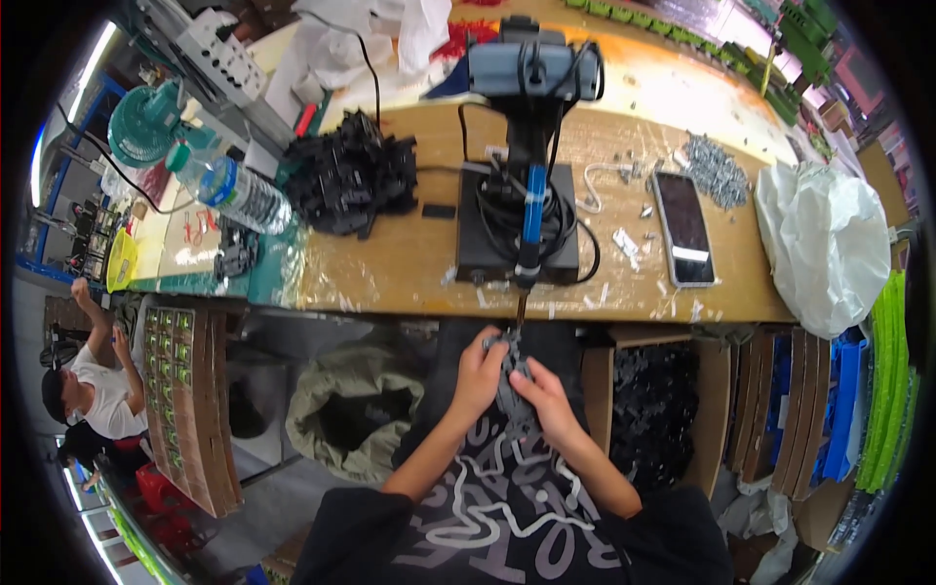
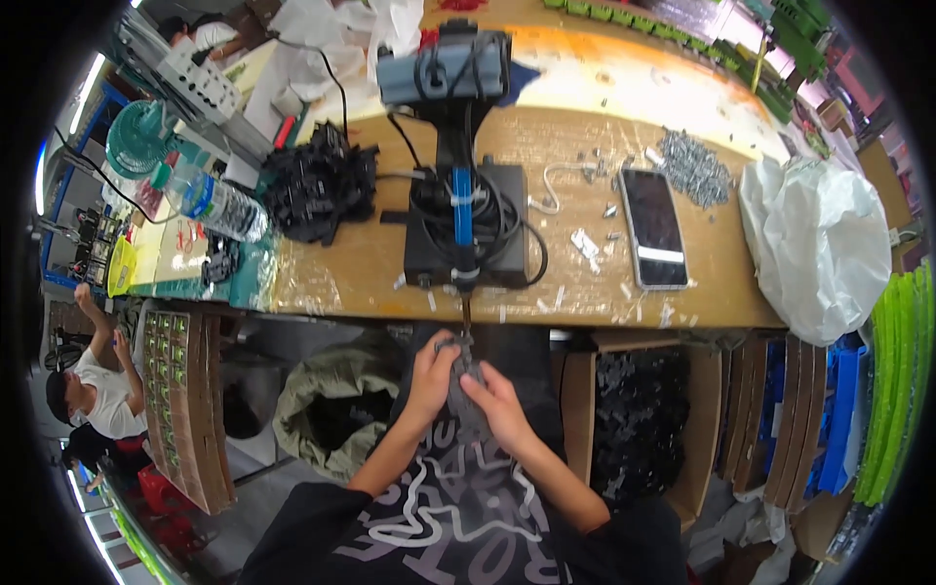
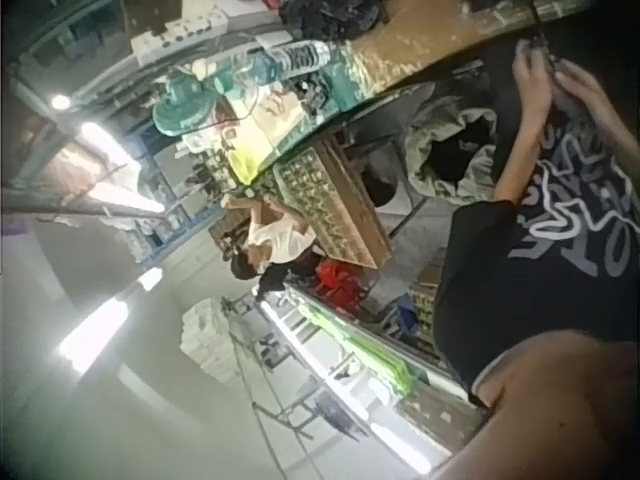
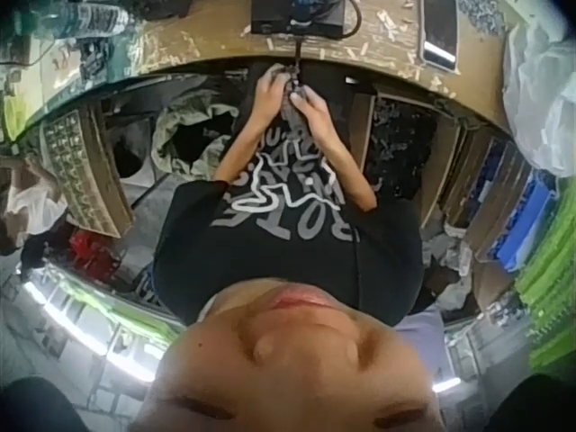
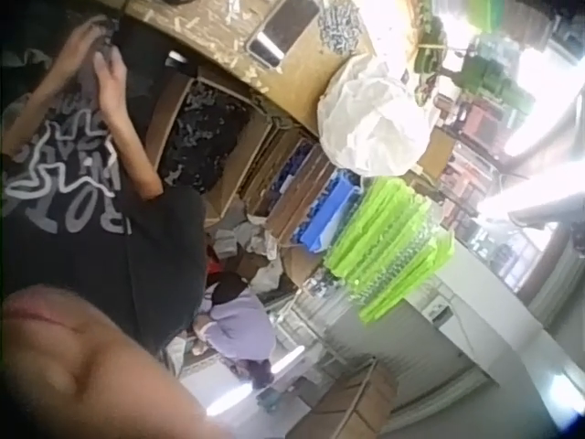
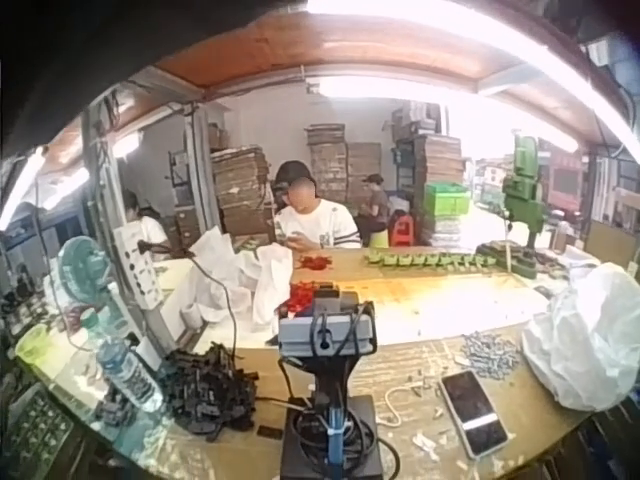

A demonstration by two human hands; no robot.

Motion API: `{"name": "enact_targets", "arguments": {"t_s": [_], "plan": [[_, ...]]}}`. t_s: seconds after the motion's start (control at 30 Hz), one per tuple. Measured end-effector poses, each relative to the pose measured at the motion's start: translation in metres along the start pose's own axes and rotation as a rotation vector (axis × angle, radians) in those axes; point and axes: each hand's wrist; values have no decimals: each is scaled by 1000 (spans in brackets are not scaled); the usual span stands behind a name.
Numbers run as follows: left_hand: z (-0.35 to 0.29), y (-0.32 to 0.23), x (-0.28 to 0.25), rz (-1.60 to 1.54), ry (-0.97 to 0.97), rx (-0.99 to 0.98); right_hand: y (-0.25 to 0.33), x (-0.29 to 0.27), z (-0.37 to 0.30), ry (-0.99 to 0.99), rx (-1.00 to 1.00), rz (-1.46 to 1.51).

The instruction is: The person assembles small plastic housing components by hand at a manufacturing workstation.

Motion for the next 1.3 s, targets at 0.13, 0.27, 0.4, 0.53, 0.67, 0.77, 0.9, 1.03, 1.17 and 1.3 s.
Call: {"name": "enact_targets", "arguments": {"t_s": [0.13,0.27,0.4,0.53,0.67,0.77,0.9,1.03,1.17,1.3], "plan": [[5,-16,5,-33,85,-7,9,-1,3,-4,12,-4],[3,-14,5,-82,101,-56,12,2,0,-12,2,3],[2,-14,5,-102,125,-60,11,2,-2,-34,-10,-11],[0,-19,4,-78,138,-37,11,2,-3,-15,-31,-44],[-2,-23,4,-110,161,-55,13,1,-5,-3,-34,-62],[-2,-24,5,-109,150,-59,16,0,-4,20,-27,-42],[-1,-24,7,-120,147,-46,14,-5,-1,25,-42,-108],[2,-23,9,-86,114,-38,20,0,0,13,-28,-29],[5,-21,5,-78,107,-8,18,-2,3,56,-18,-16],[5,-22,3,-85,109,-9,23,7,3,13,-11,-13]]}}
Point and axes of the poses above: each hand's wrist, its own z-axis towards the middle knuckle, its own x-axis out of the palm, y = z × x, and after that the axes turned 7 degrees about -x, right-handed
